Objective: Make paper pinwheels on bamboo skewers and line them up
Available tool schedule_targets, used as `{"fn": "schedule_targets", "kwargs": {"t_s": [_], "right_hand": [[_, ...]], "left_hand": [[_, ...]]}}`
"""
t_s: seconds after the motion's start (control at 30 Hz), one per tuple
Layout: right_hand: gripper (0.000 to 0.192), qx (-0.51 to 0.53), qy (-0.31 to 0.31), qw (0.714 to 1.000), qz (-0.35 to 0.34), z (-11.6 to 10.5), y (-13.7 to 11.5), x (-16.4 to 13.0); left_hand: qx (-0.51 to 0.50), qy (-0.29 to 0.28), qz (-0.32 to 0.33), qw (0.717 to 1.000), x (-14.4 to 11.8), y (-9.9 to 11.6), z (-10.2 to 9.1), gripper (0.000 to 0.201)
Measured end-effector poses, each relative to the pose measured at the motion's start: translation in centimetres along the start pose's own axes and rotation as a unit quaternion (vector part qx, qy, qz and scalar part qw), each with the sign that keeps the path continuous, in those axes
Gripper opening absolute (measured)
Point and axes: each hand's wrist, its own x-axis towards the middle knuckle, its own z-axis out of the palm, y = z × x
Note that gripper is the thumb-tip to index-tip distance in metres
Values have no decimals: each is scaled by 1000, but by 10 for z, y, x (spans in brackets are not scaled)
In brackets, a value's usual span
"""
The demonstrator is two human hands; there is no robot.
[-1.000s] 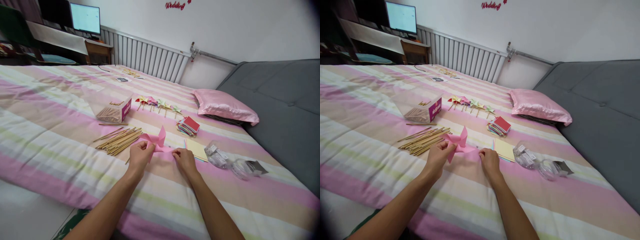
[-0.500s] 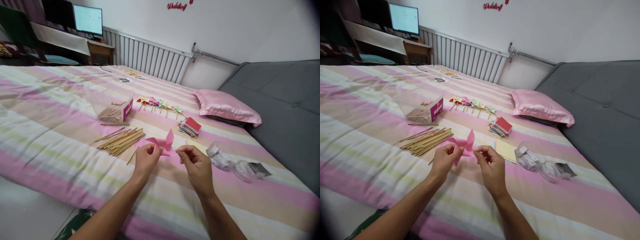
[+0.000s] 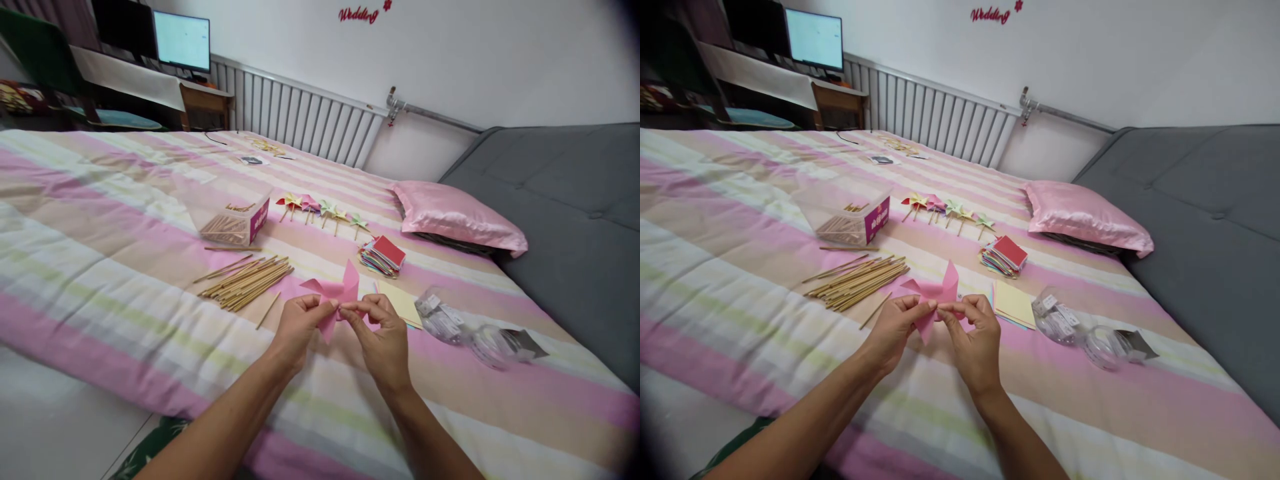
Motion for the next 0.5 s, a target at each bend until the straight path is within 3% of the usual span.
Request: {"fn": "schedule_targets", "kwargs": {"t_s": [0.3,0.5], "right_hand": [[12,4,10,999,42,-3,-1,1],[17,10,-2,998,57,-3,-4,3]], "left_hand": [[-2,-8,2,1000,0,1,1,21],[37,2,52,998,-1,3,2,32]]}}
